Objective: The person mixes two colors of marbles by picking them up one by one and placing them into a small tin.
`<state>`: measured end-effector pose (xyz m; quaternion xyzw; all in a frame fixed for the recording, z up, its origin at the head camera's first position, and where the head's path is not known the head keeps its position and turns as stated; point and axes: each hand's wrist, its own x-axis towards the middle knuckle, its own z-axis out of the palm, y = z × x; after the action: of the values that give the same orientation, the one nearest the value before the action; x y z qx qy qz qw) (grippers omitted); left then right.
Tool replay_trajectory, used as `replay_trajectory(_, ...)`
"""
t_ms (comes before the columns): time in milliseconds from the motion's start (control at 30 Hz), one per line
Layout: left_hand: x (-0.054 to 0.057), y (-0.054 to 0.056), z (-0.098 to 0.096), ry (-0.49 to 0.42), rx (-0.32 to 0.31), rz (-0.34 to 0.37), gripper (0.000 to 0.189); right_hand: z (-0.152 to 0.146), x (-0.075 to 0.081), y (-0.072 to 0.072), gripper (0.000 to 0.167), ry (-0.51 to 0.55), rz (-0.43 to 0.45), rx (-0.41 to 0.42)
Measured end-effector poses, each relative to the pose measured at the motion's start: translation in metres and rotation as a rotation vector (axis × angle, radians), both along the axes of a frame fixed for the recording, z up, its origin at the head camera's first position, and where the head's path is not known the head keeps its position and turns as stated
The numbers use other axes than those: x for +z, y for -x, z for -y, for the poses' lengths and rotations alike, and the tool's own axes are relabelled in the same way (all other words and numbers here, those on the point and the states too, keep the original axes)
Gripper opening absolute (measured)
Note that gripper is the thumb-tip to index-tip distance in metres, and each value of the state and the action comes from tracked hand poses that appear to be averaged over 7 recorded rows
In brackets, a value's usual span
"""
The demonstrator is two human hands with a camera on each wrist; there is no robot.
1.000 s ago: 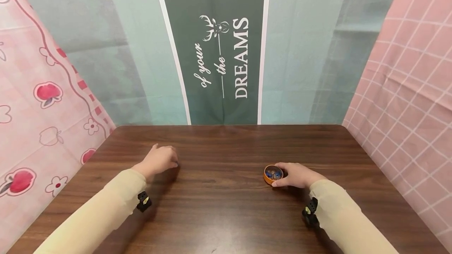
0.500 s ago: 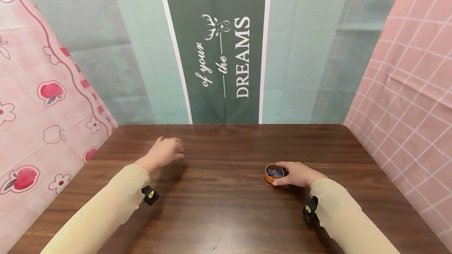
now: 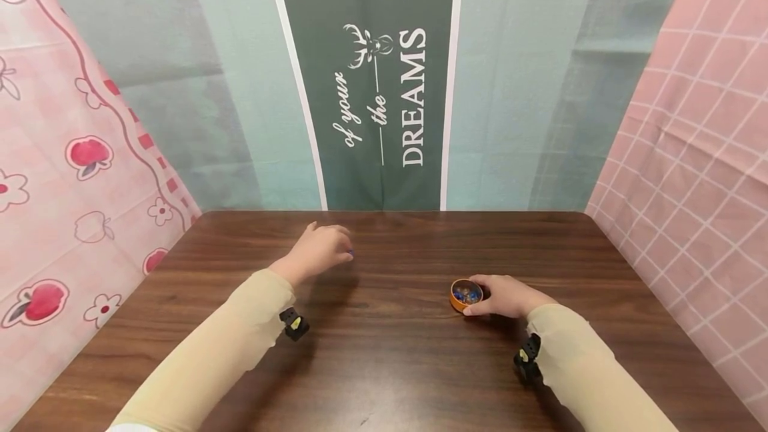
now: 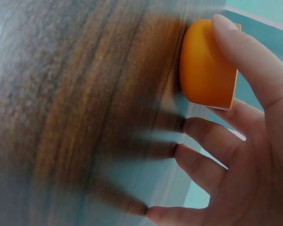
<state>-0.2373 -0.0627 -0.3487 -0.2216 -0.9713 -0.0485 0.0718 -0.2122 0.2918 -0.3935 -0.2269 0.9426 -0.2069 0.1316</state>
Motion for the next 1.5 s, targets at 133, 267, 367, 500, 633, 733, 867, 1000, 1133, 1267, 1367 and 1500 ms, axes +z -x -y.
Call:
replay_trajectory(133, 0.004, 0.000, -0.015, -0.002, -0.025, 0.000, 0.011, 0.002, 0.005, -0.001, 0.074, -0.001, 0.001, -0.003)
replay_trajectory(267, 0.006, 0.001, -0.025, 0.003, -0.044, 0.004, 0.012, 0.003, 0.008, 0.000, 0.075, -0.008, 0.003, -0.007)
replay_trajectory(367, 0.007, 0.004, -0.032, 0.010, -0.048, 0.015, 0.013, 0.004, 0.009, 0.001, 0.077, -0.014, 0.013, -0.024)
replay_trajectory(500, 0.009, 0.004, -0.043, 0.018, -0.047, 0.038, 0.015, 0.005, 0.013, 0.002, 0.077, -0.020, 0.022, -0.027)
replay_trajectory(633, 0.012, 0.004, -0.054, 0.023, -0.064, 0.043, 0.015, 0.005, 0.017, 0.001, 0.076, -0.026, 0.020, -0.017)
replay_trajectory(733, 0.015, 0.003, -0.064, 0.030, -0.081, 0.035, 0.014, 0.006, 0.020, 0.000, 0.076, -0.024, 0.025, -0.018)
replay_trajectory(867, 0.018, 0.001, -0.077, 0.038, -0.103, 0.030, 0.015, 0.005, 0.022, -0.001, 0.075, -0.025, 0.032, -0.018)
replay_trajectory(1000, 0.019, -0.001, -0.091, 0.039, -0.114, 0.034, 0.015, 0.004, 0.023, 0.000, 0.075, -0.025, 0.037, -0.029)
replay_trajectory(1133, 0.018, -0.002, -0.103, 0.036, -0.123, 0.045, 0.017, 0.004, 0.022, 0.000, 0.075, -0.022, 0.049, -0.035)
replay_trajectory(1267, 0.017, -0.003, -0.115, 0.037, -0.138, 0.054, 0.017, 0.003, 0.022, 0.000, 0.076, -0.018, 0.063, -0.048)
replay_trajectory(1367, 0.016, -0.004, -0.123, 0.035, -0.150, 0.065, 0.017, 0.003, 0.023, 0.001, 0.077, -0.015, 0.074, -0.056)
replay_trajectory(1500, 0.015, -0.006, -0.133, 0.025, -0.164, 0.077, 0.017, 0.003, 0.024, 0.002, 0.076, -0.011, 0.085, -0.051)
